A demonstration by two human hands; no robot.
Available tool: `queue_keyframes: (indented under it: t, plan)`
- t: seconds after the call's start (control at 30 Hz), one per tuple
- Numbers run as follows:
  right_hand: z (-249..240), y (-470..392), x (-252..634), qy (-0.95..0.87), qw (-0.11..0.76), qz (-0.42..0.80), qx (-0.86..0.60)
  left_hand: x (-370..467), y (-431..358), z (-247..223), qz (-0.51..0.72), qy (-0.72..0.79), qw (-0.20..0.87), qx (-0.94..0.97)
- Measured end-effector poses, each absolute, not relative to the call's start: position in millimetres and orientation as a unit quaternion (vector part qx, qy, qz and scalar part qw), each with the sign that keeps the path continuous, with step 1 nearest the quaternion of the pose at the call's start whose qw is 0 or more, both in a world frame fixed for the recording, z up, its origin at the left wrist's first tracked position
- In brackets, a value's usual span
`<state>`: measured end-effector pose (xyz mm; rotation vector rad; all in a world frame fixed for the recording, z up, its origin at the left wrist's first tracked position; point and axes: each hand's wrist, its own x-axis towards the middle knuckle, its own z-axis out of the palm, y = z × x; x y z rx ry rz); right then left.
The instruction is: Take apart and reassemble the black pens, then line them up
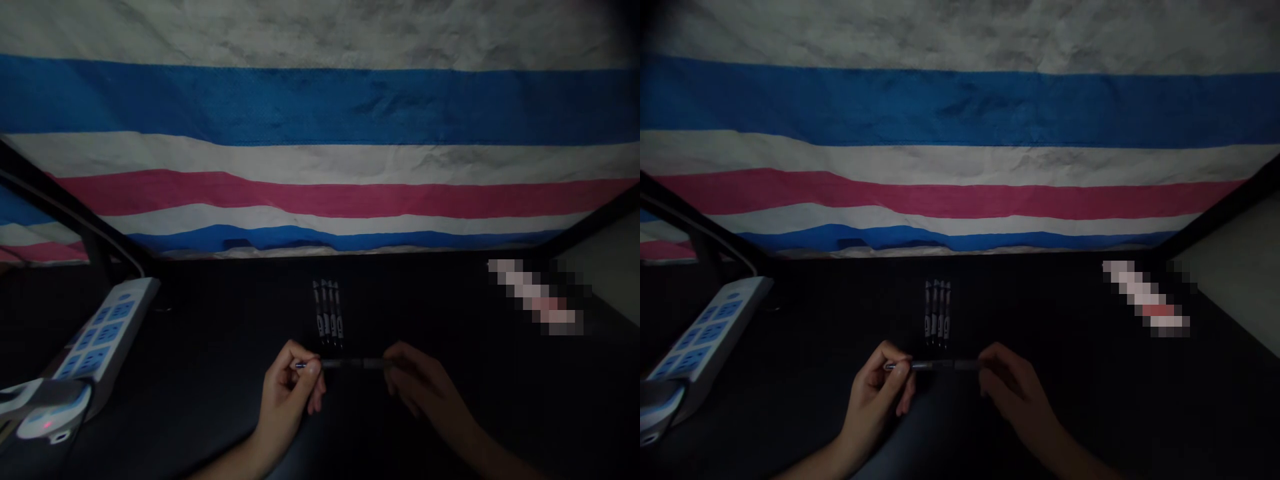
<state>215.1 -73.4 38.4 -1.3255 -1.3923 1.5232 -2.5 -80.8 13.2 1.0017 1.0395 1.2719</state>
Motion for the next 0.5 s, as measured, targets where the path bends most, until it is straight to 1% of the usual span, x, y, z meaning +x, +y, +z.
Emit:
queue_keyframes:
  t: [0.07, 0.2, 0.33, 0.5]
  plan:
    - [40.9, -74.2, 214.5, -0.538, 0.343, 0.584, -0.501, -3.2, -81.0, 11.9, 0.543, 0.444, 0.571, 0.427]
    - [39.7, -76.3, 213.5, -0.536, 0.322, 0.583, -0.519, -3.4, -82.8, 11.5, 0.545, 0.44, 0.572, 0.427]
    - [36.8, -77.1, 213.9, -0.528, 0.364, 0.584, -0.498, -3.1, -84.1, 12.4, 0.544, 0.439, 0.578, 0.421]
    - [36.2, -76.0, 214.1, -0.527, 0.332, 0.59, -0.515, -2.6, -83.2, 13.7, 0.546, 0.438, 0.576, 0.421]
